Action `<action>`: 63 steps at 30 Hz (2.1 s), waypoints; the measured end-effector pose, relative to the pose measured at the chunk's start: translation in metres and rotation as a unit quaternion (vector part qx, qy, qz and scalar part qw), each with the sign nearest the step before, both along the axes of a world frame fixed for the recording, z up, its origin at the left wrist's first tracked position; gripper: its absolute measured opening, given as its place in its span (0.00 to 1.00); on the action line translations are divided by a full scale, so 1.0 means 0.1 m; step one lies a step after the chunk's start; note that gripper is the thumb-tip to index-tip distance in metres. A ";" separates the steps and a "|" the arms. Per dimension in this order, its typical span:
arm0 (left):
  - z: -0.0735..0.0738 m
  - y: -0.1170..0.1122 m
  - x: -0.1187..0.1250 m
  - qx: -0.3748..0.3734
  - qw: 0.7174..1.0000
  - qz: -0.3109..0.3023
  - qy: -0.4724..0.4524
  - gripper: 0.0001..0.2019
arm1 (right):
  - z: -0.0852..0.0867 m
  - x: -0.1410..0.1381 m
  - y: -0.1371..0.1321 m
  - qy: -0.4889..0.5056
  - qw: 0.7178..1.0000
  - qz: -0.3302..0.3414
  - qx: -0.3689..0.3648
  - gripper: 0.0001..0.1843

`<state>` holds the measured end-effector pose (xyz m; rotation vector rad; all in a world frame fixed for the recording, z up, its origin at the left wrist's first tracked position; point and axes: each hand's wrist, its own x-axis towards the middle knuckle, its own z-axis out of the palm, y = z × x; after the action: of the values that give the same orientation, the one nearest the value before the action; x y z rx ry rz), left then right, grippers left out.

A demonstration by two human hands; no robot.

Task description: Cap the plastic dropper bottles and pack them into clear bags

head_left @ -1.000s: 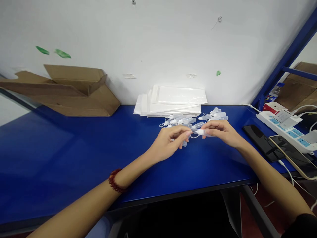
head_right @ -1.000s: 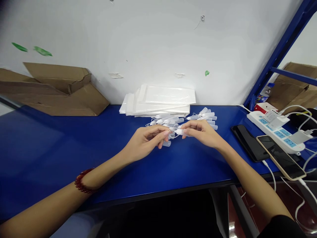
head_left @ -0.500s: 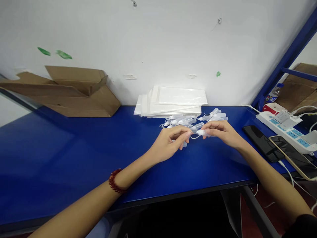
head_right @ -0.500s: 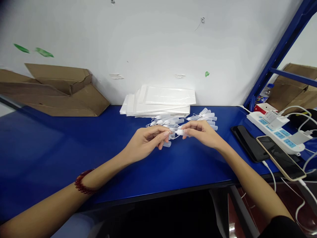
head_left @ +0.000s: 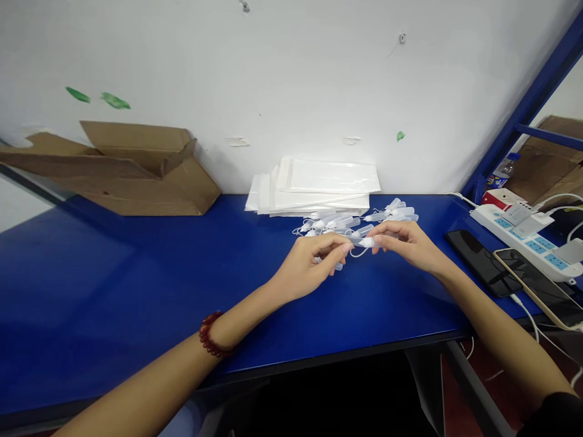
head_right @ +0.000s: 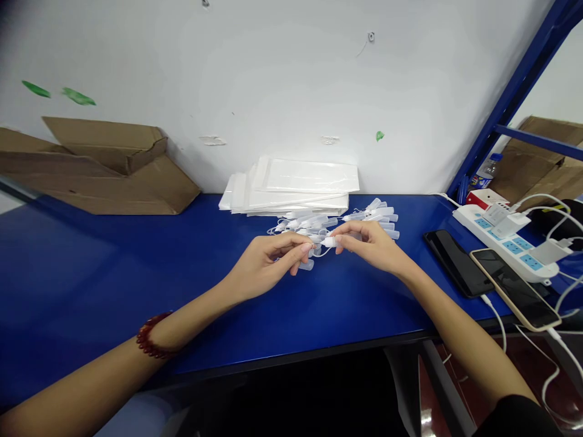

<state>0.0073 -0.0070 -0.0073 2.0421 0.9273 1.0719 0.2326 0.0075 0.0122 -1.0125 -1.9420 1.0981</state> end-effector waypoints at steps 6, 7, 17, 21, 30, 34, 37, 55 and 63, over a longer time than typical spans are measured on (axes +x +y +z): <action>-0.03 0.01 -0.01 0.005 1.000 0.003 0.007 0.12 | -0.02 -0.03 -0.01 -0.010 1.000 0.000 0.010 0.14; -0.04 0.01 -0.01 0.009 1.000 0.002 0.009 0.12 | -0.03 -0.03 -0.01 -0.010 1.000 0.001 0.010 0.14; -0.02 0.01 -0.03 0.058 0.998 0.003 0.034 0.11 | -0.07 -0.11 -0.09 -0.003 0.999 -0.019 0.025 0.13; -0.01 -0.01 -0.03 0.101 0.993 0.000 0.058 0.12 | -0.07 -0.12 -0.11 -0.011 0.999 -0.014 0.036 0.11; -0.03 -0.03 -0.02 0.099 0.991 -0.023 0.091 0.11 | -0.11 -0.13 -0.11 -0.012 0.999 0.006 0.050 0.11; -0.04 -0.03 -0.02 0.090 0.991 -0.028 0.091 0.12 | -0.10 -0.15 -0.13 -0.005 0.999 0.012 0.044 0.11; -0.05 -0.03 -0.02 0.075 0.993 -0.036 0.087 0.12 | -0.09 -0.15 -0.14 -0.005 0.999 0.017 0.048 0.11; 0.00 -0.14 0.04 0.000 0.995 -0.071 0.065 0.06 | -0.05 -0.16 -0.22 0.021 0.990 0.005 0.138 0.10; 0.00 -0.13 0.03 0.032 0.997 -0.050 0.050 0.12 | -0.07 -0.14 -0.19 -0.021 0.985 -0.018 0.170 0.10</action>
<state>0.0107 -0.0199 -0.0070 2.1883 0.8400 0.9650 0.2181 -0.0112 0.0051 -0.8823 -2.0478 0.6965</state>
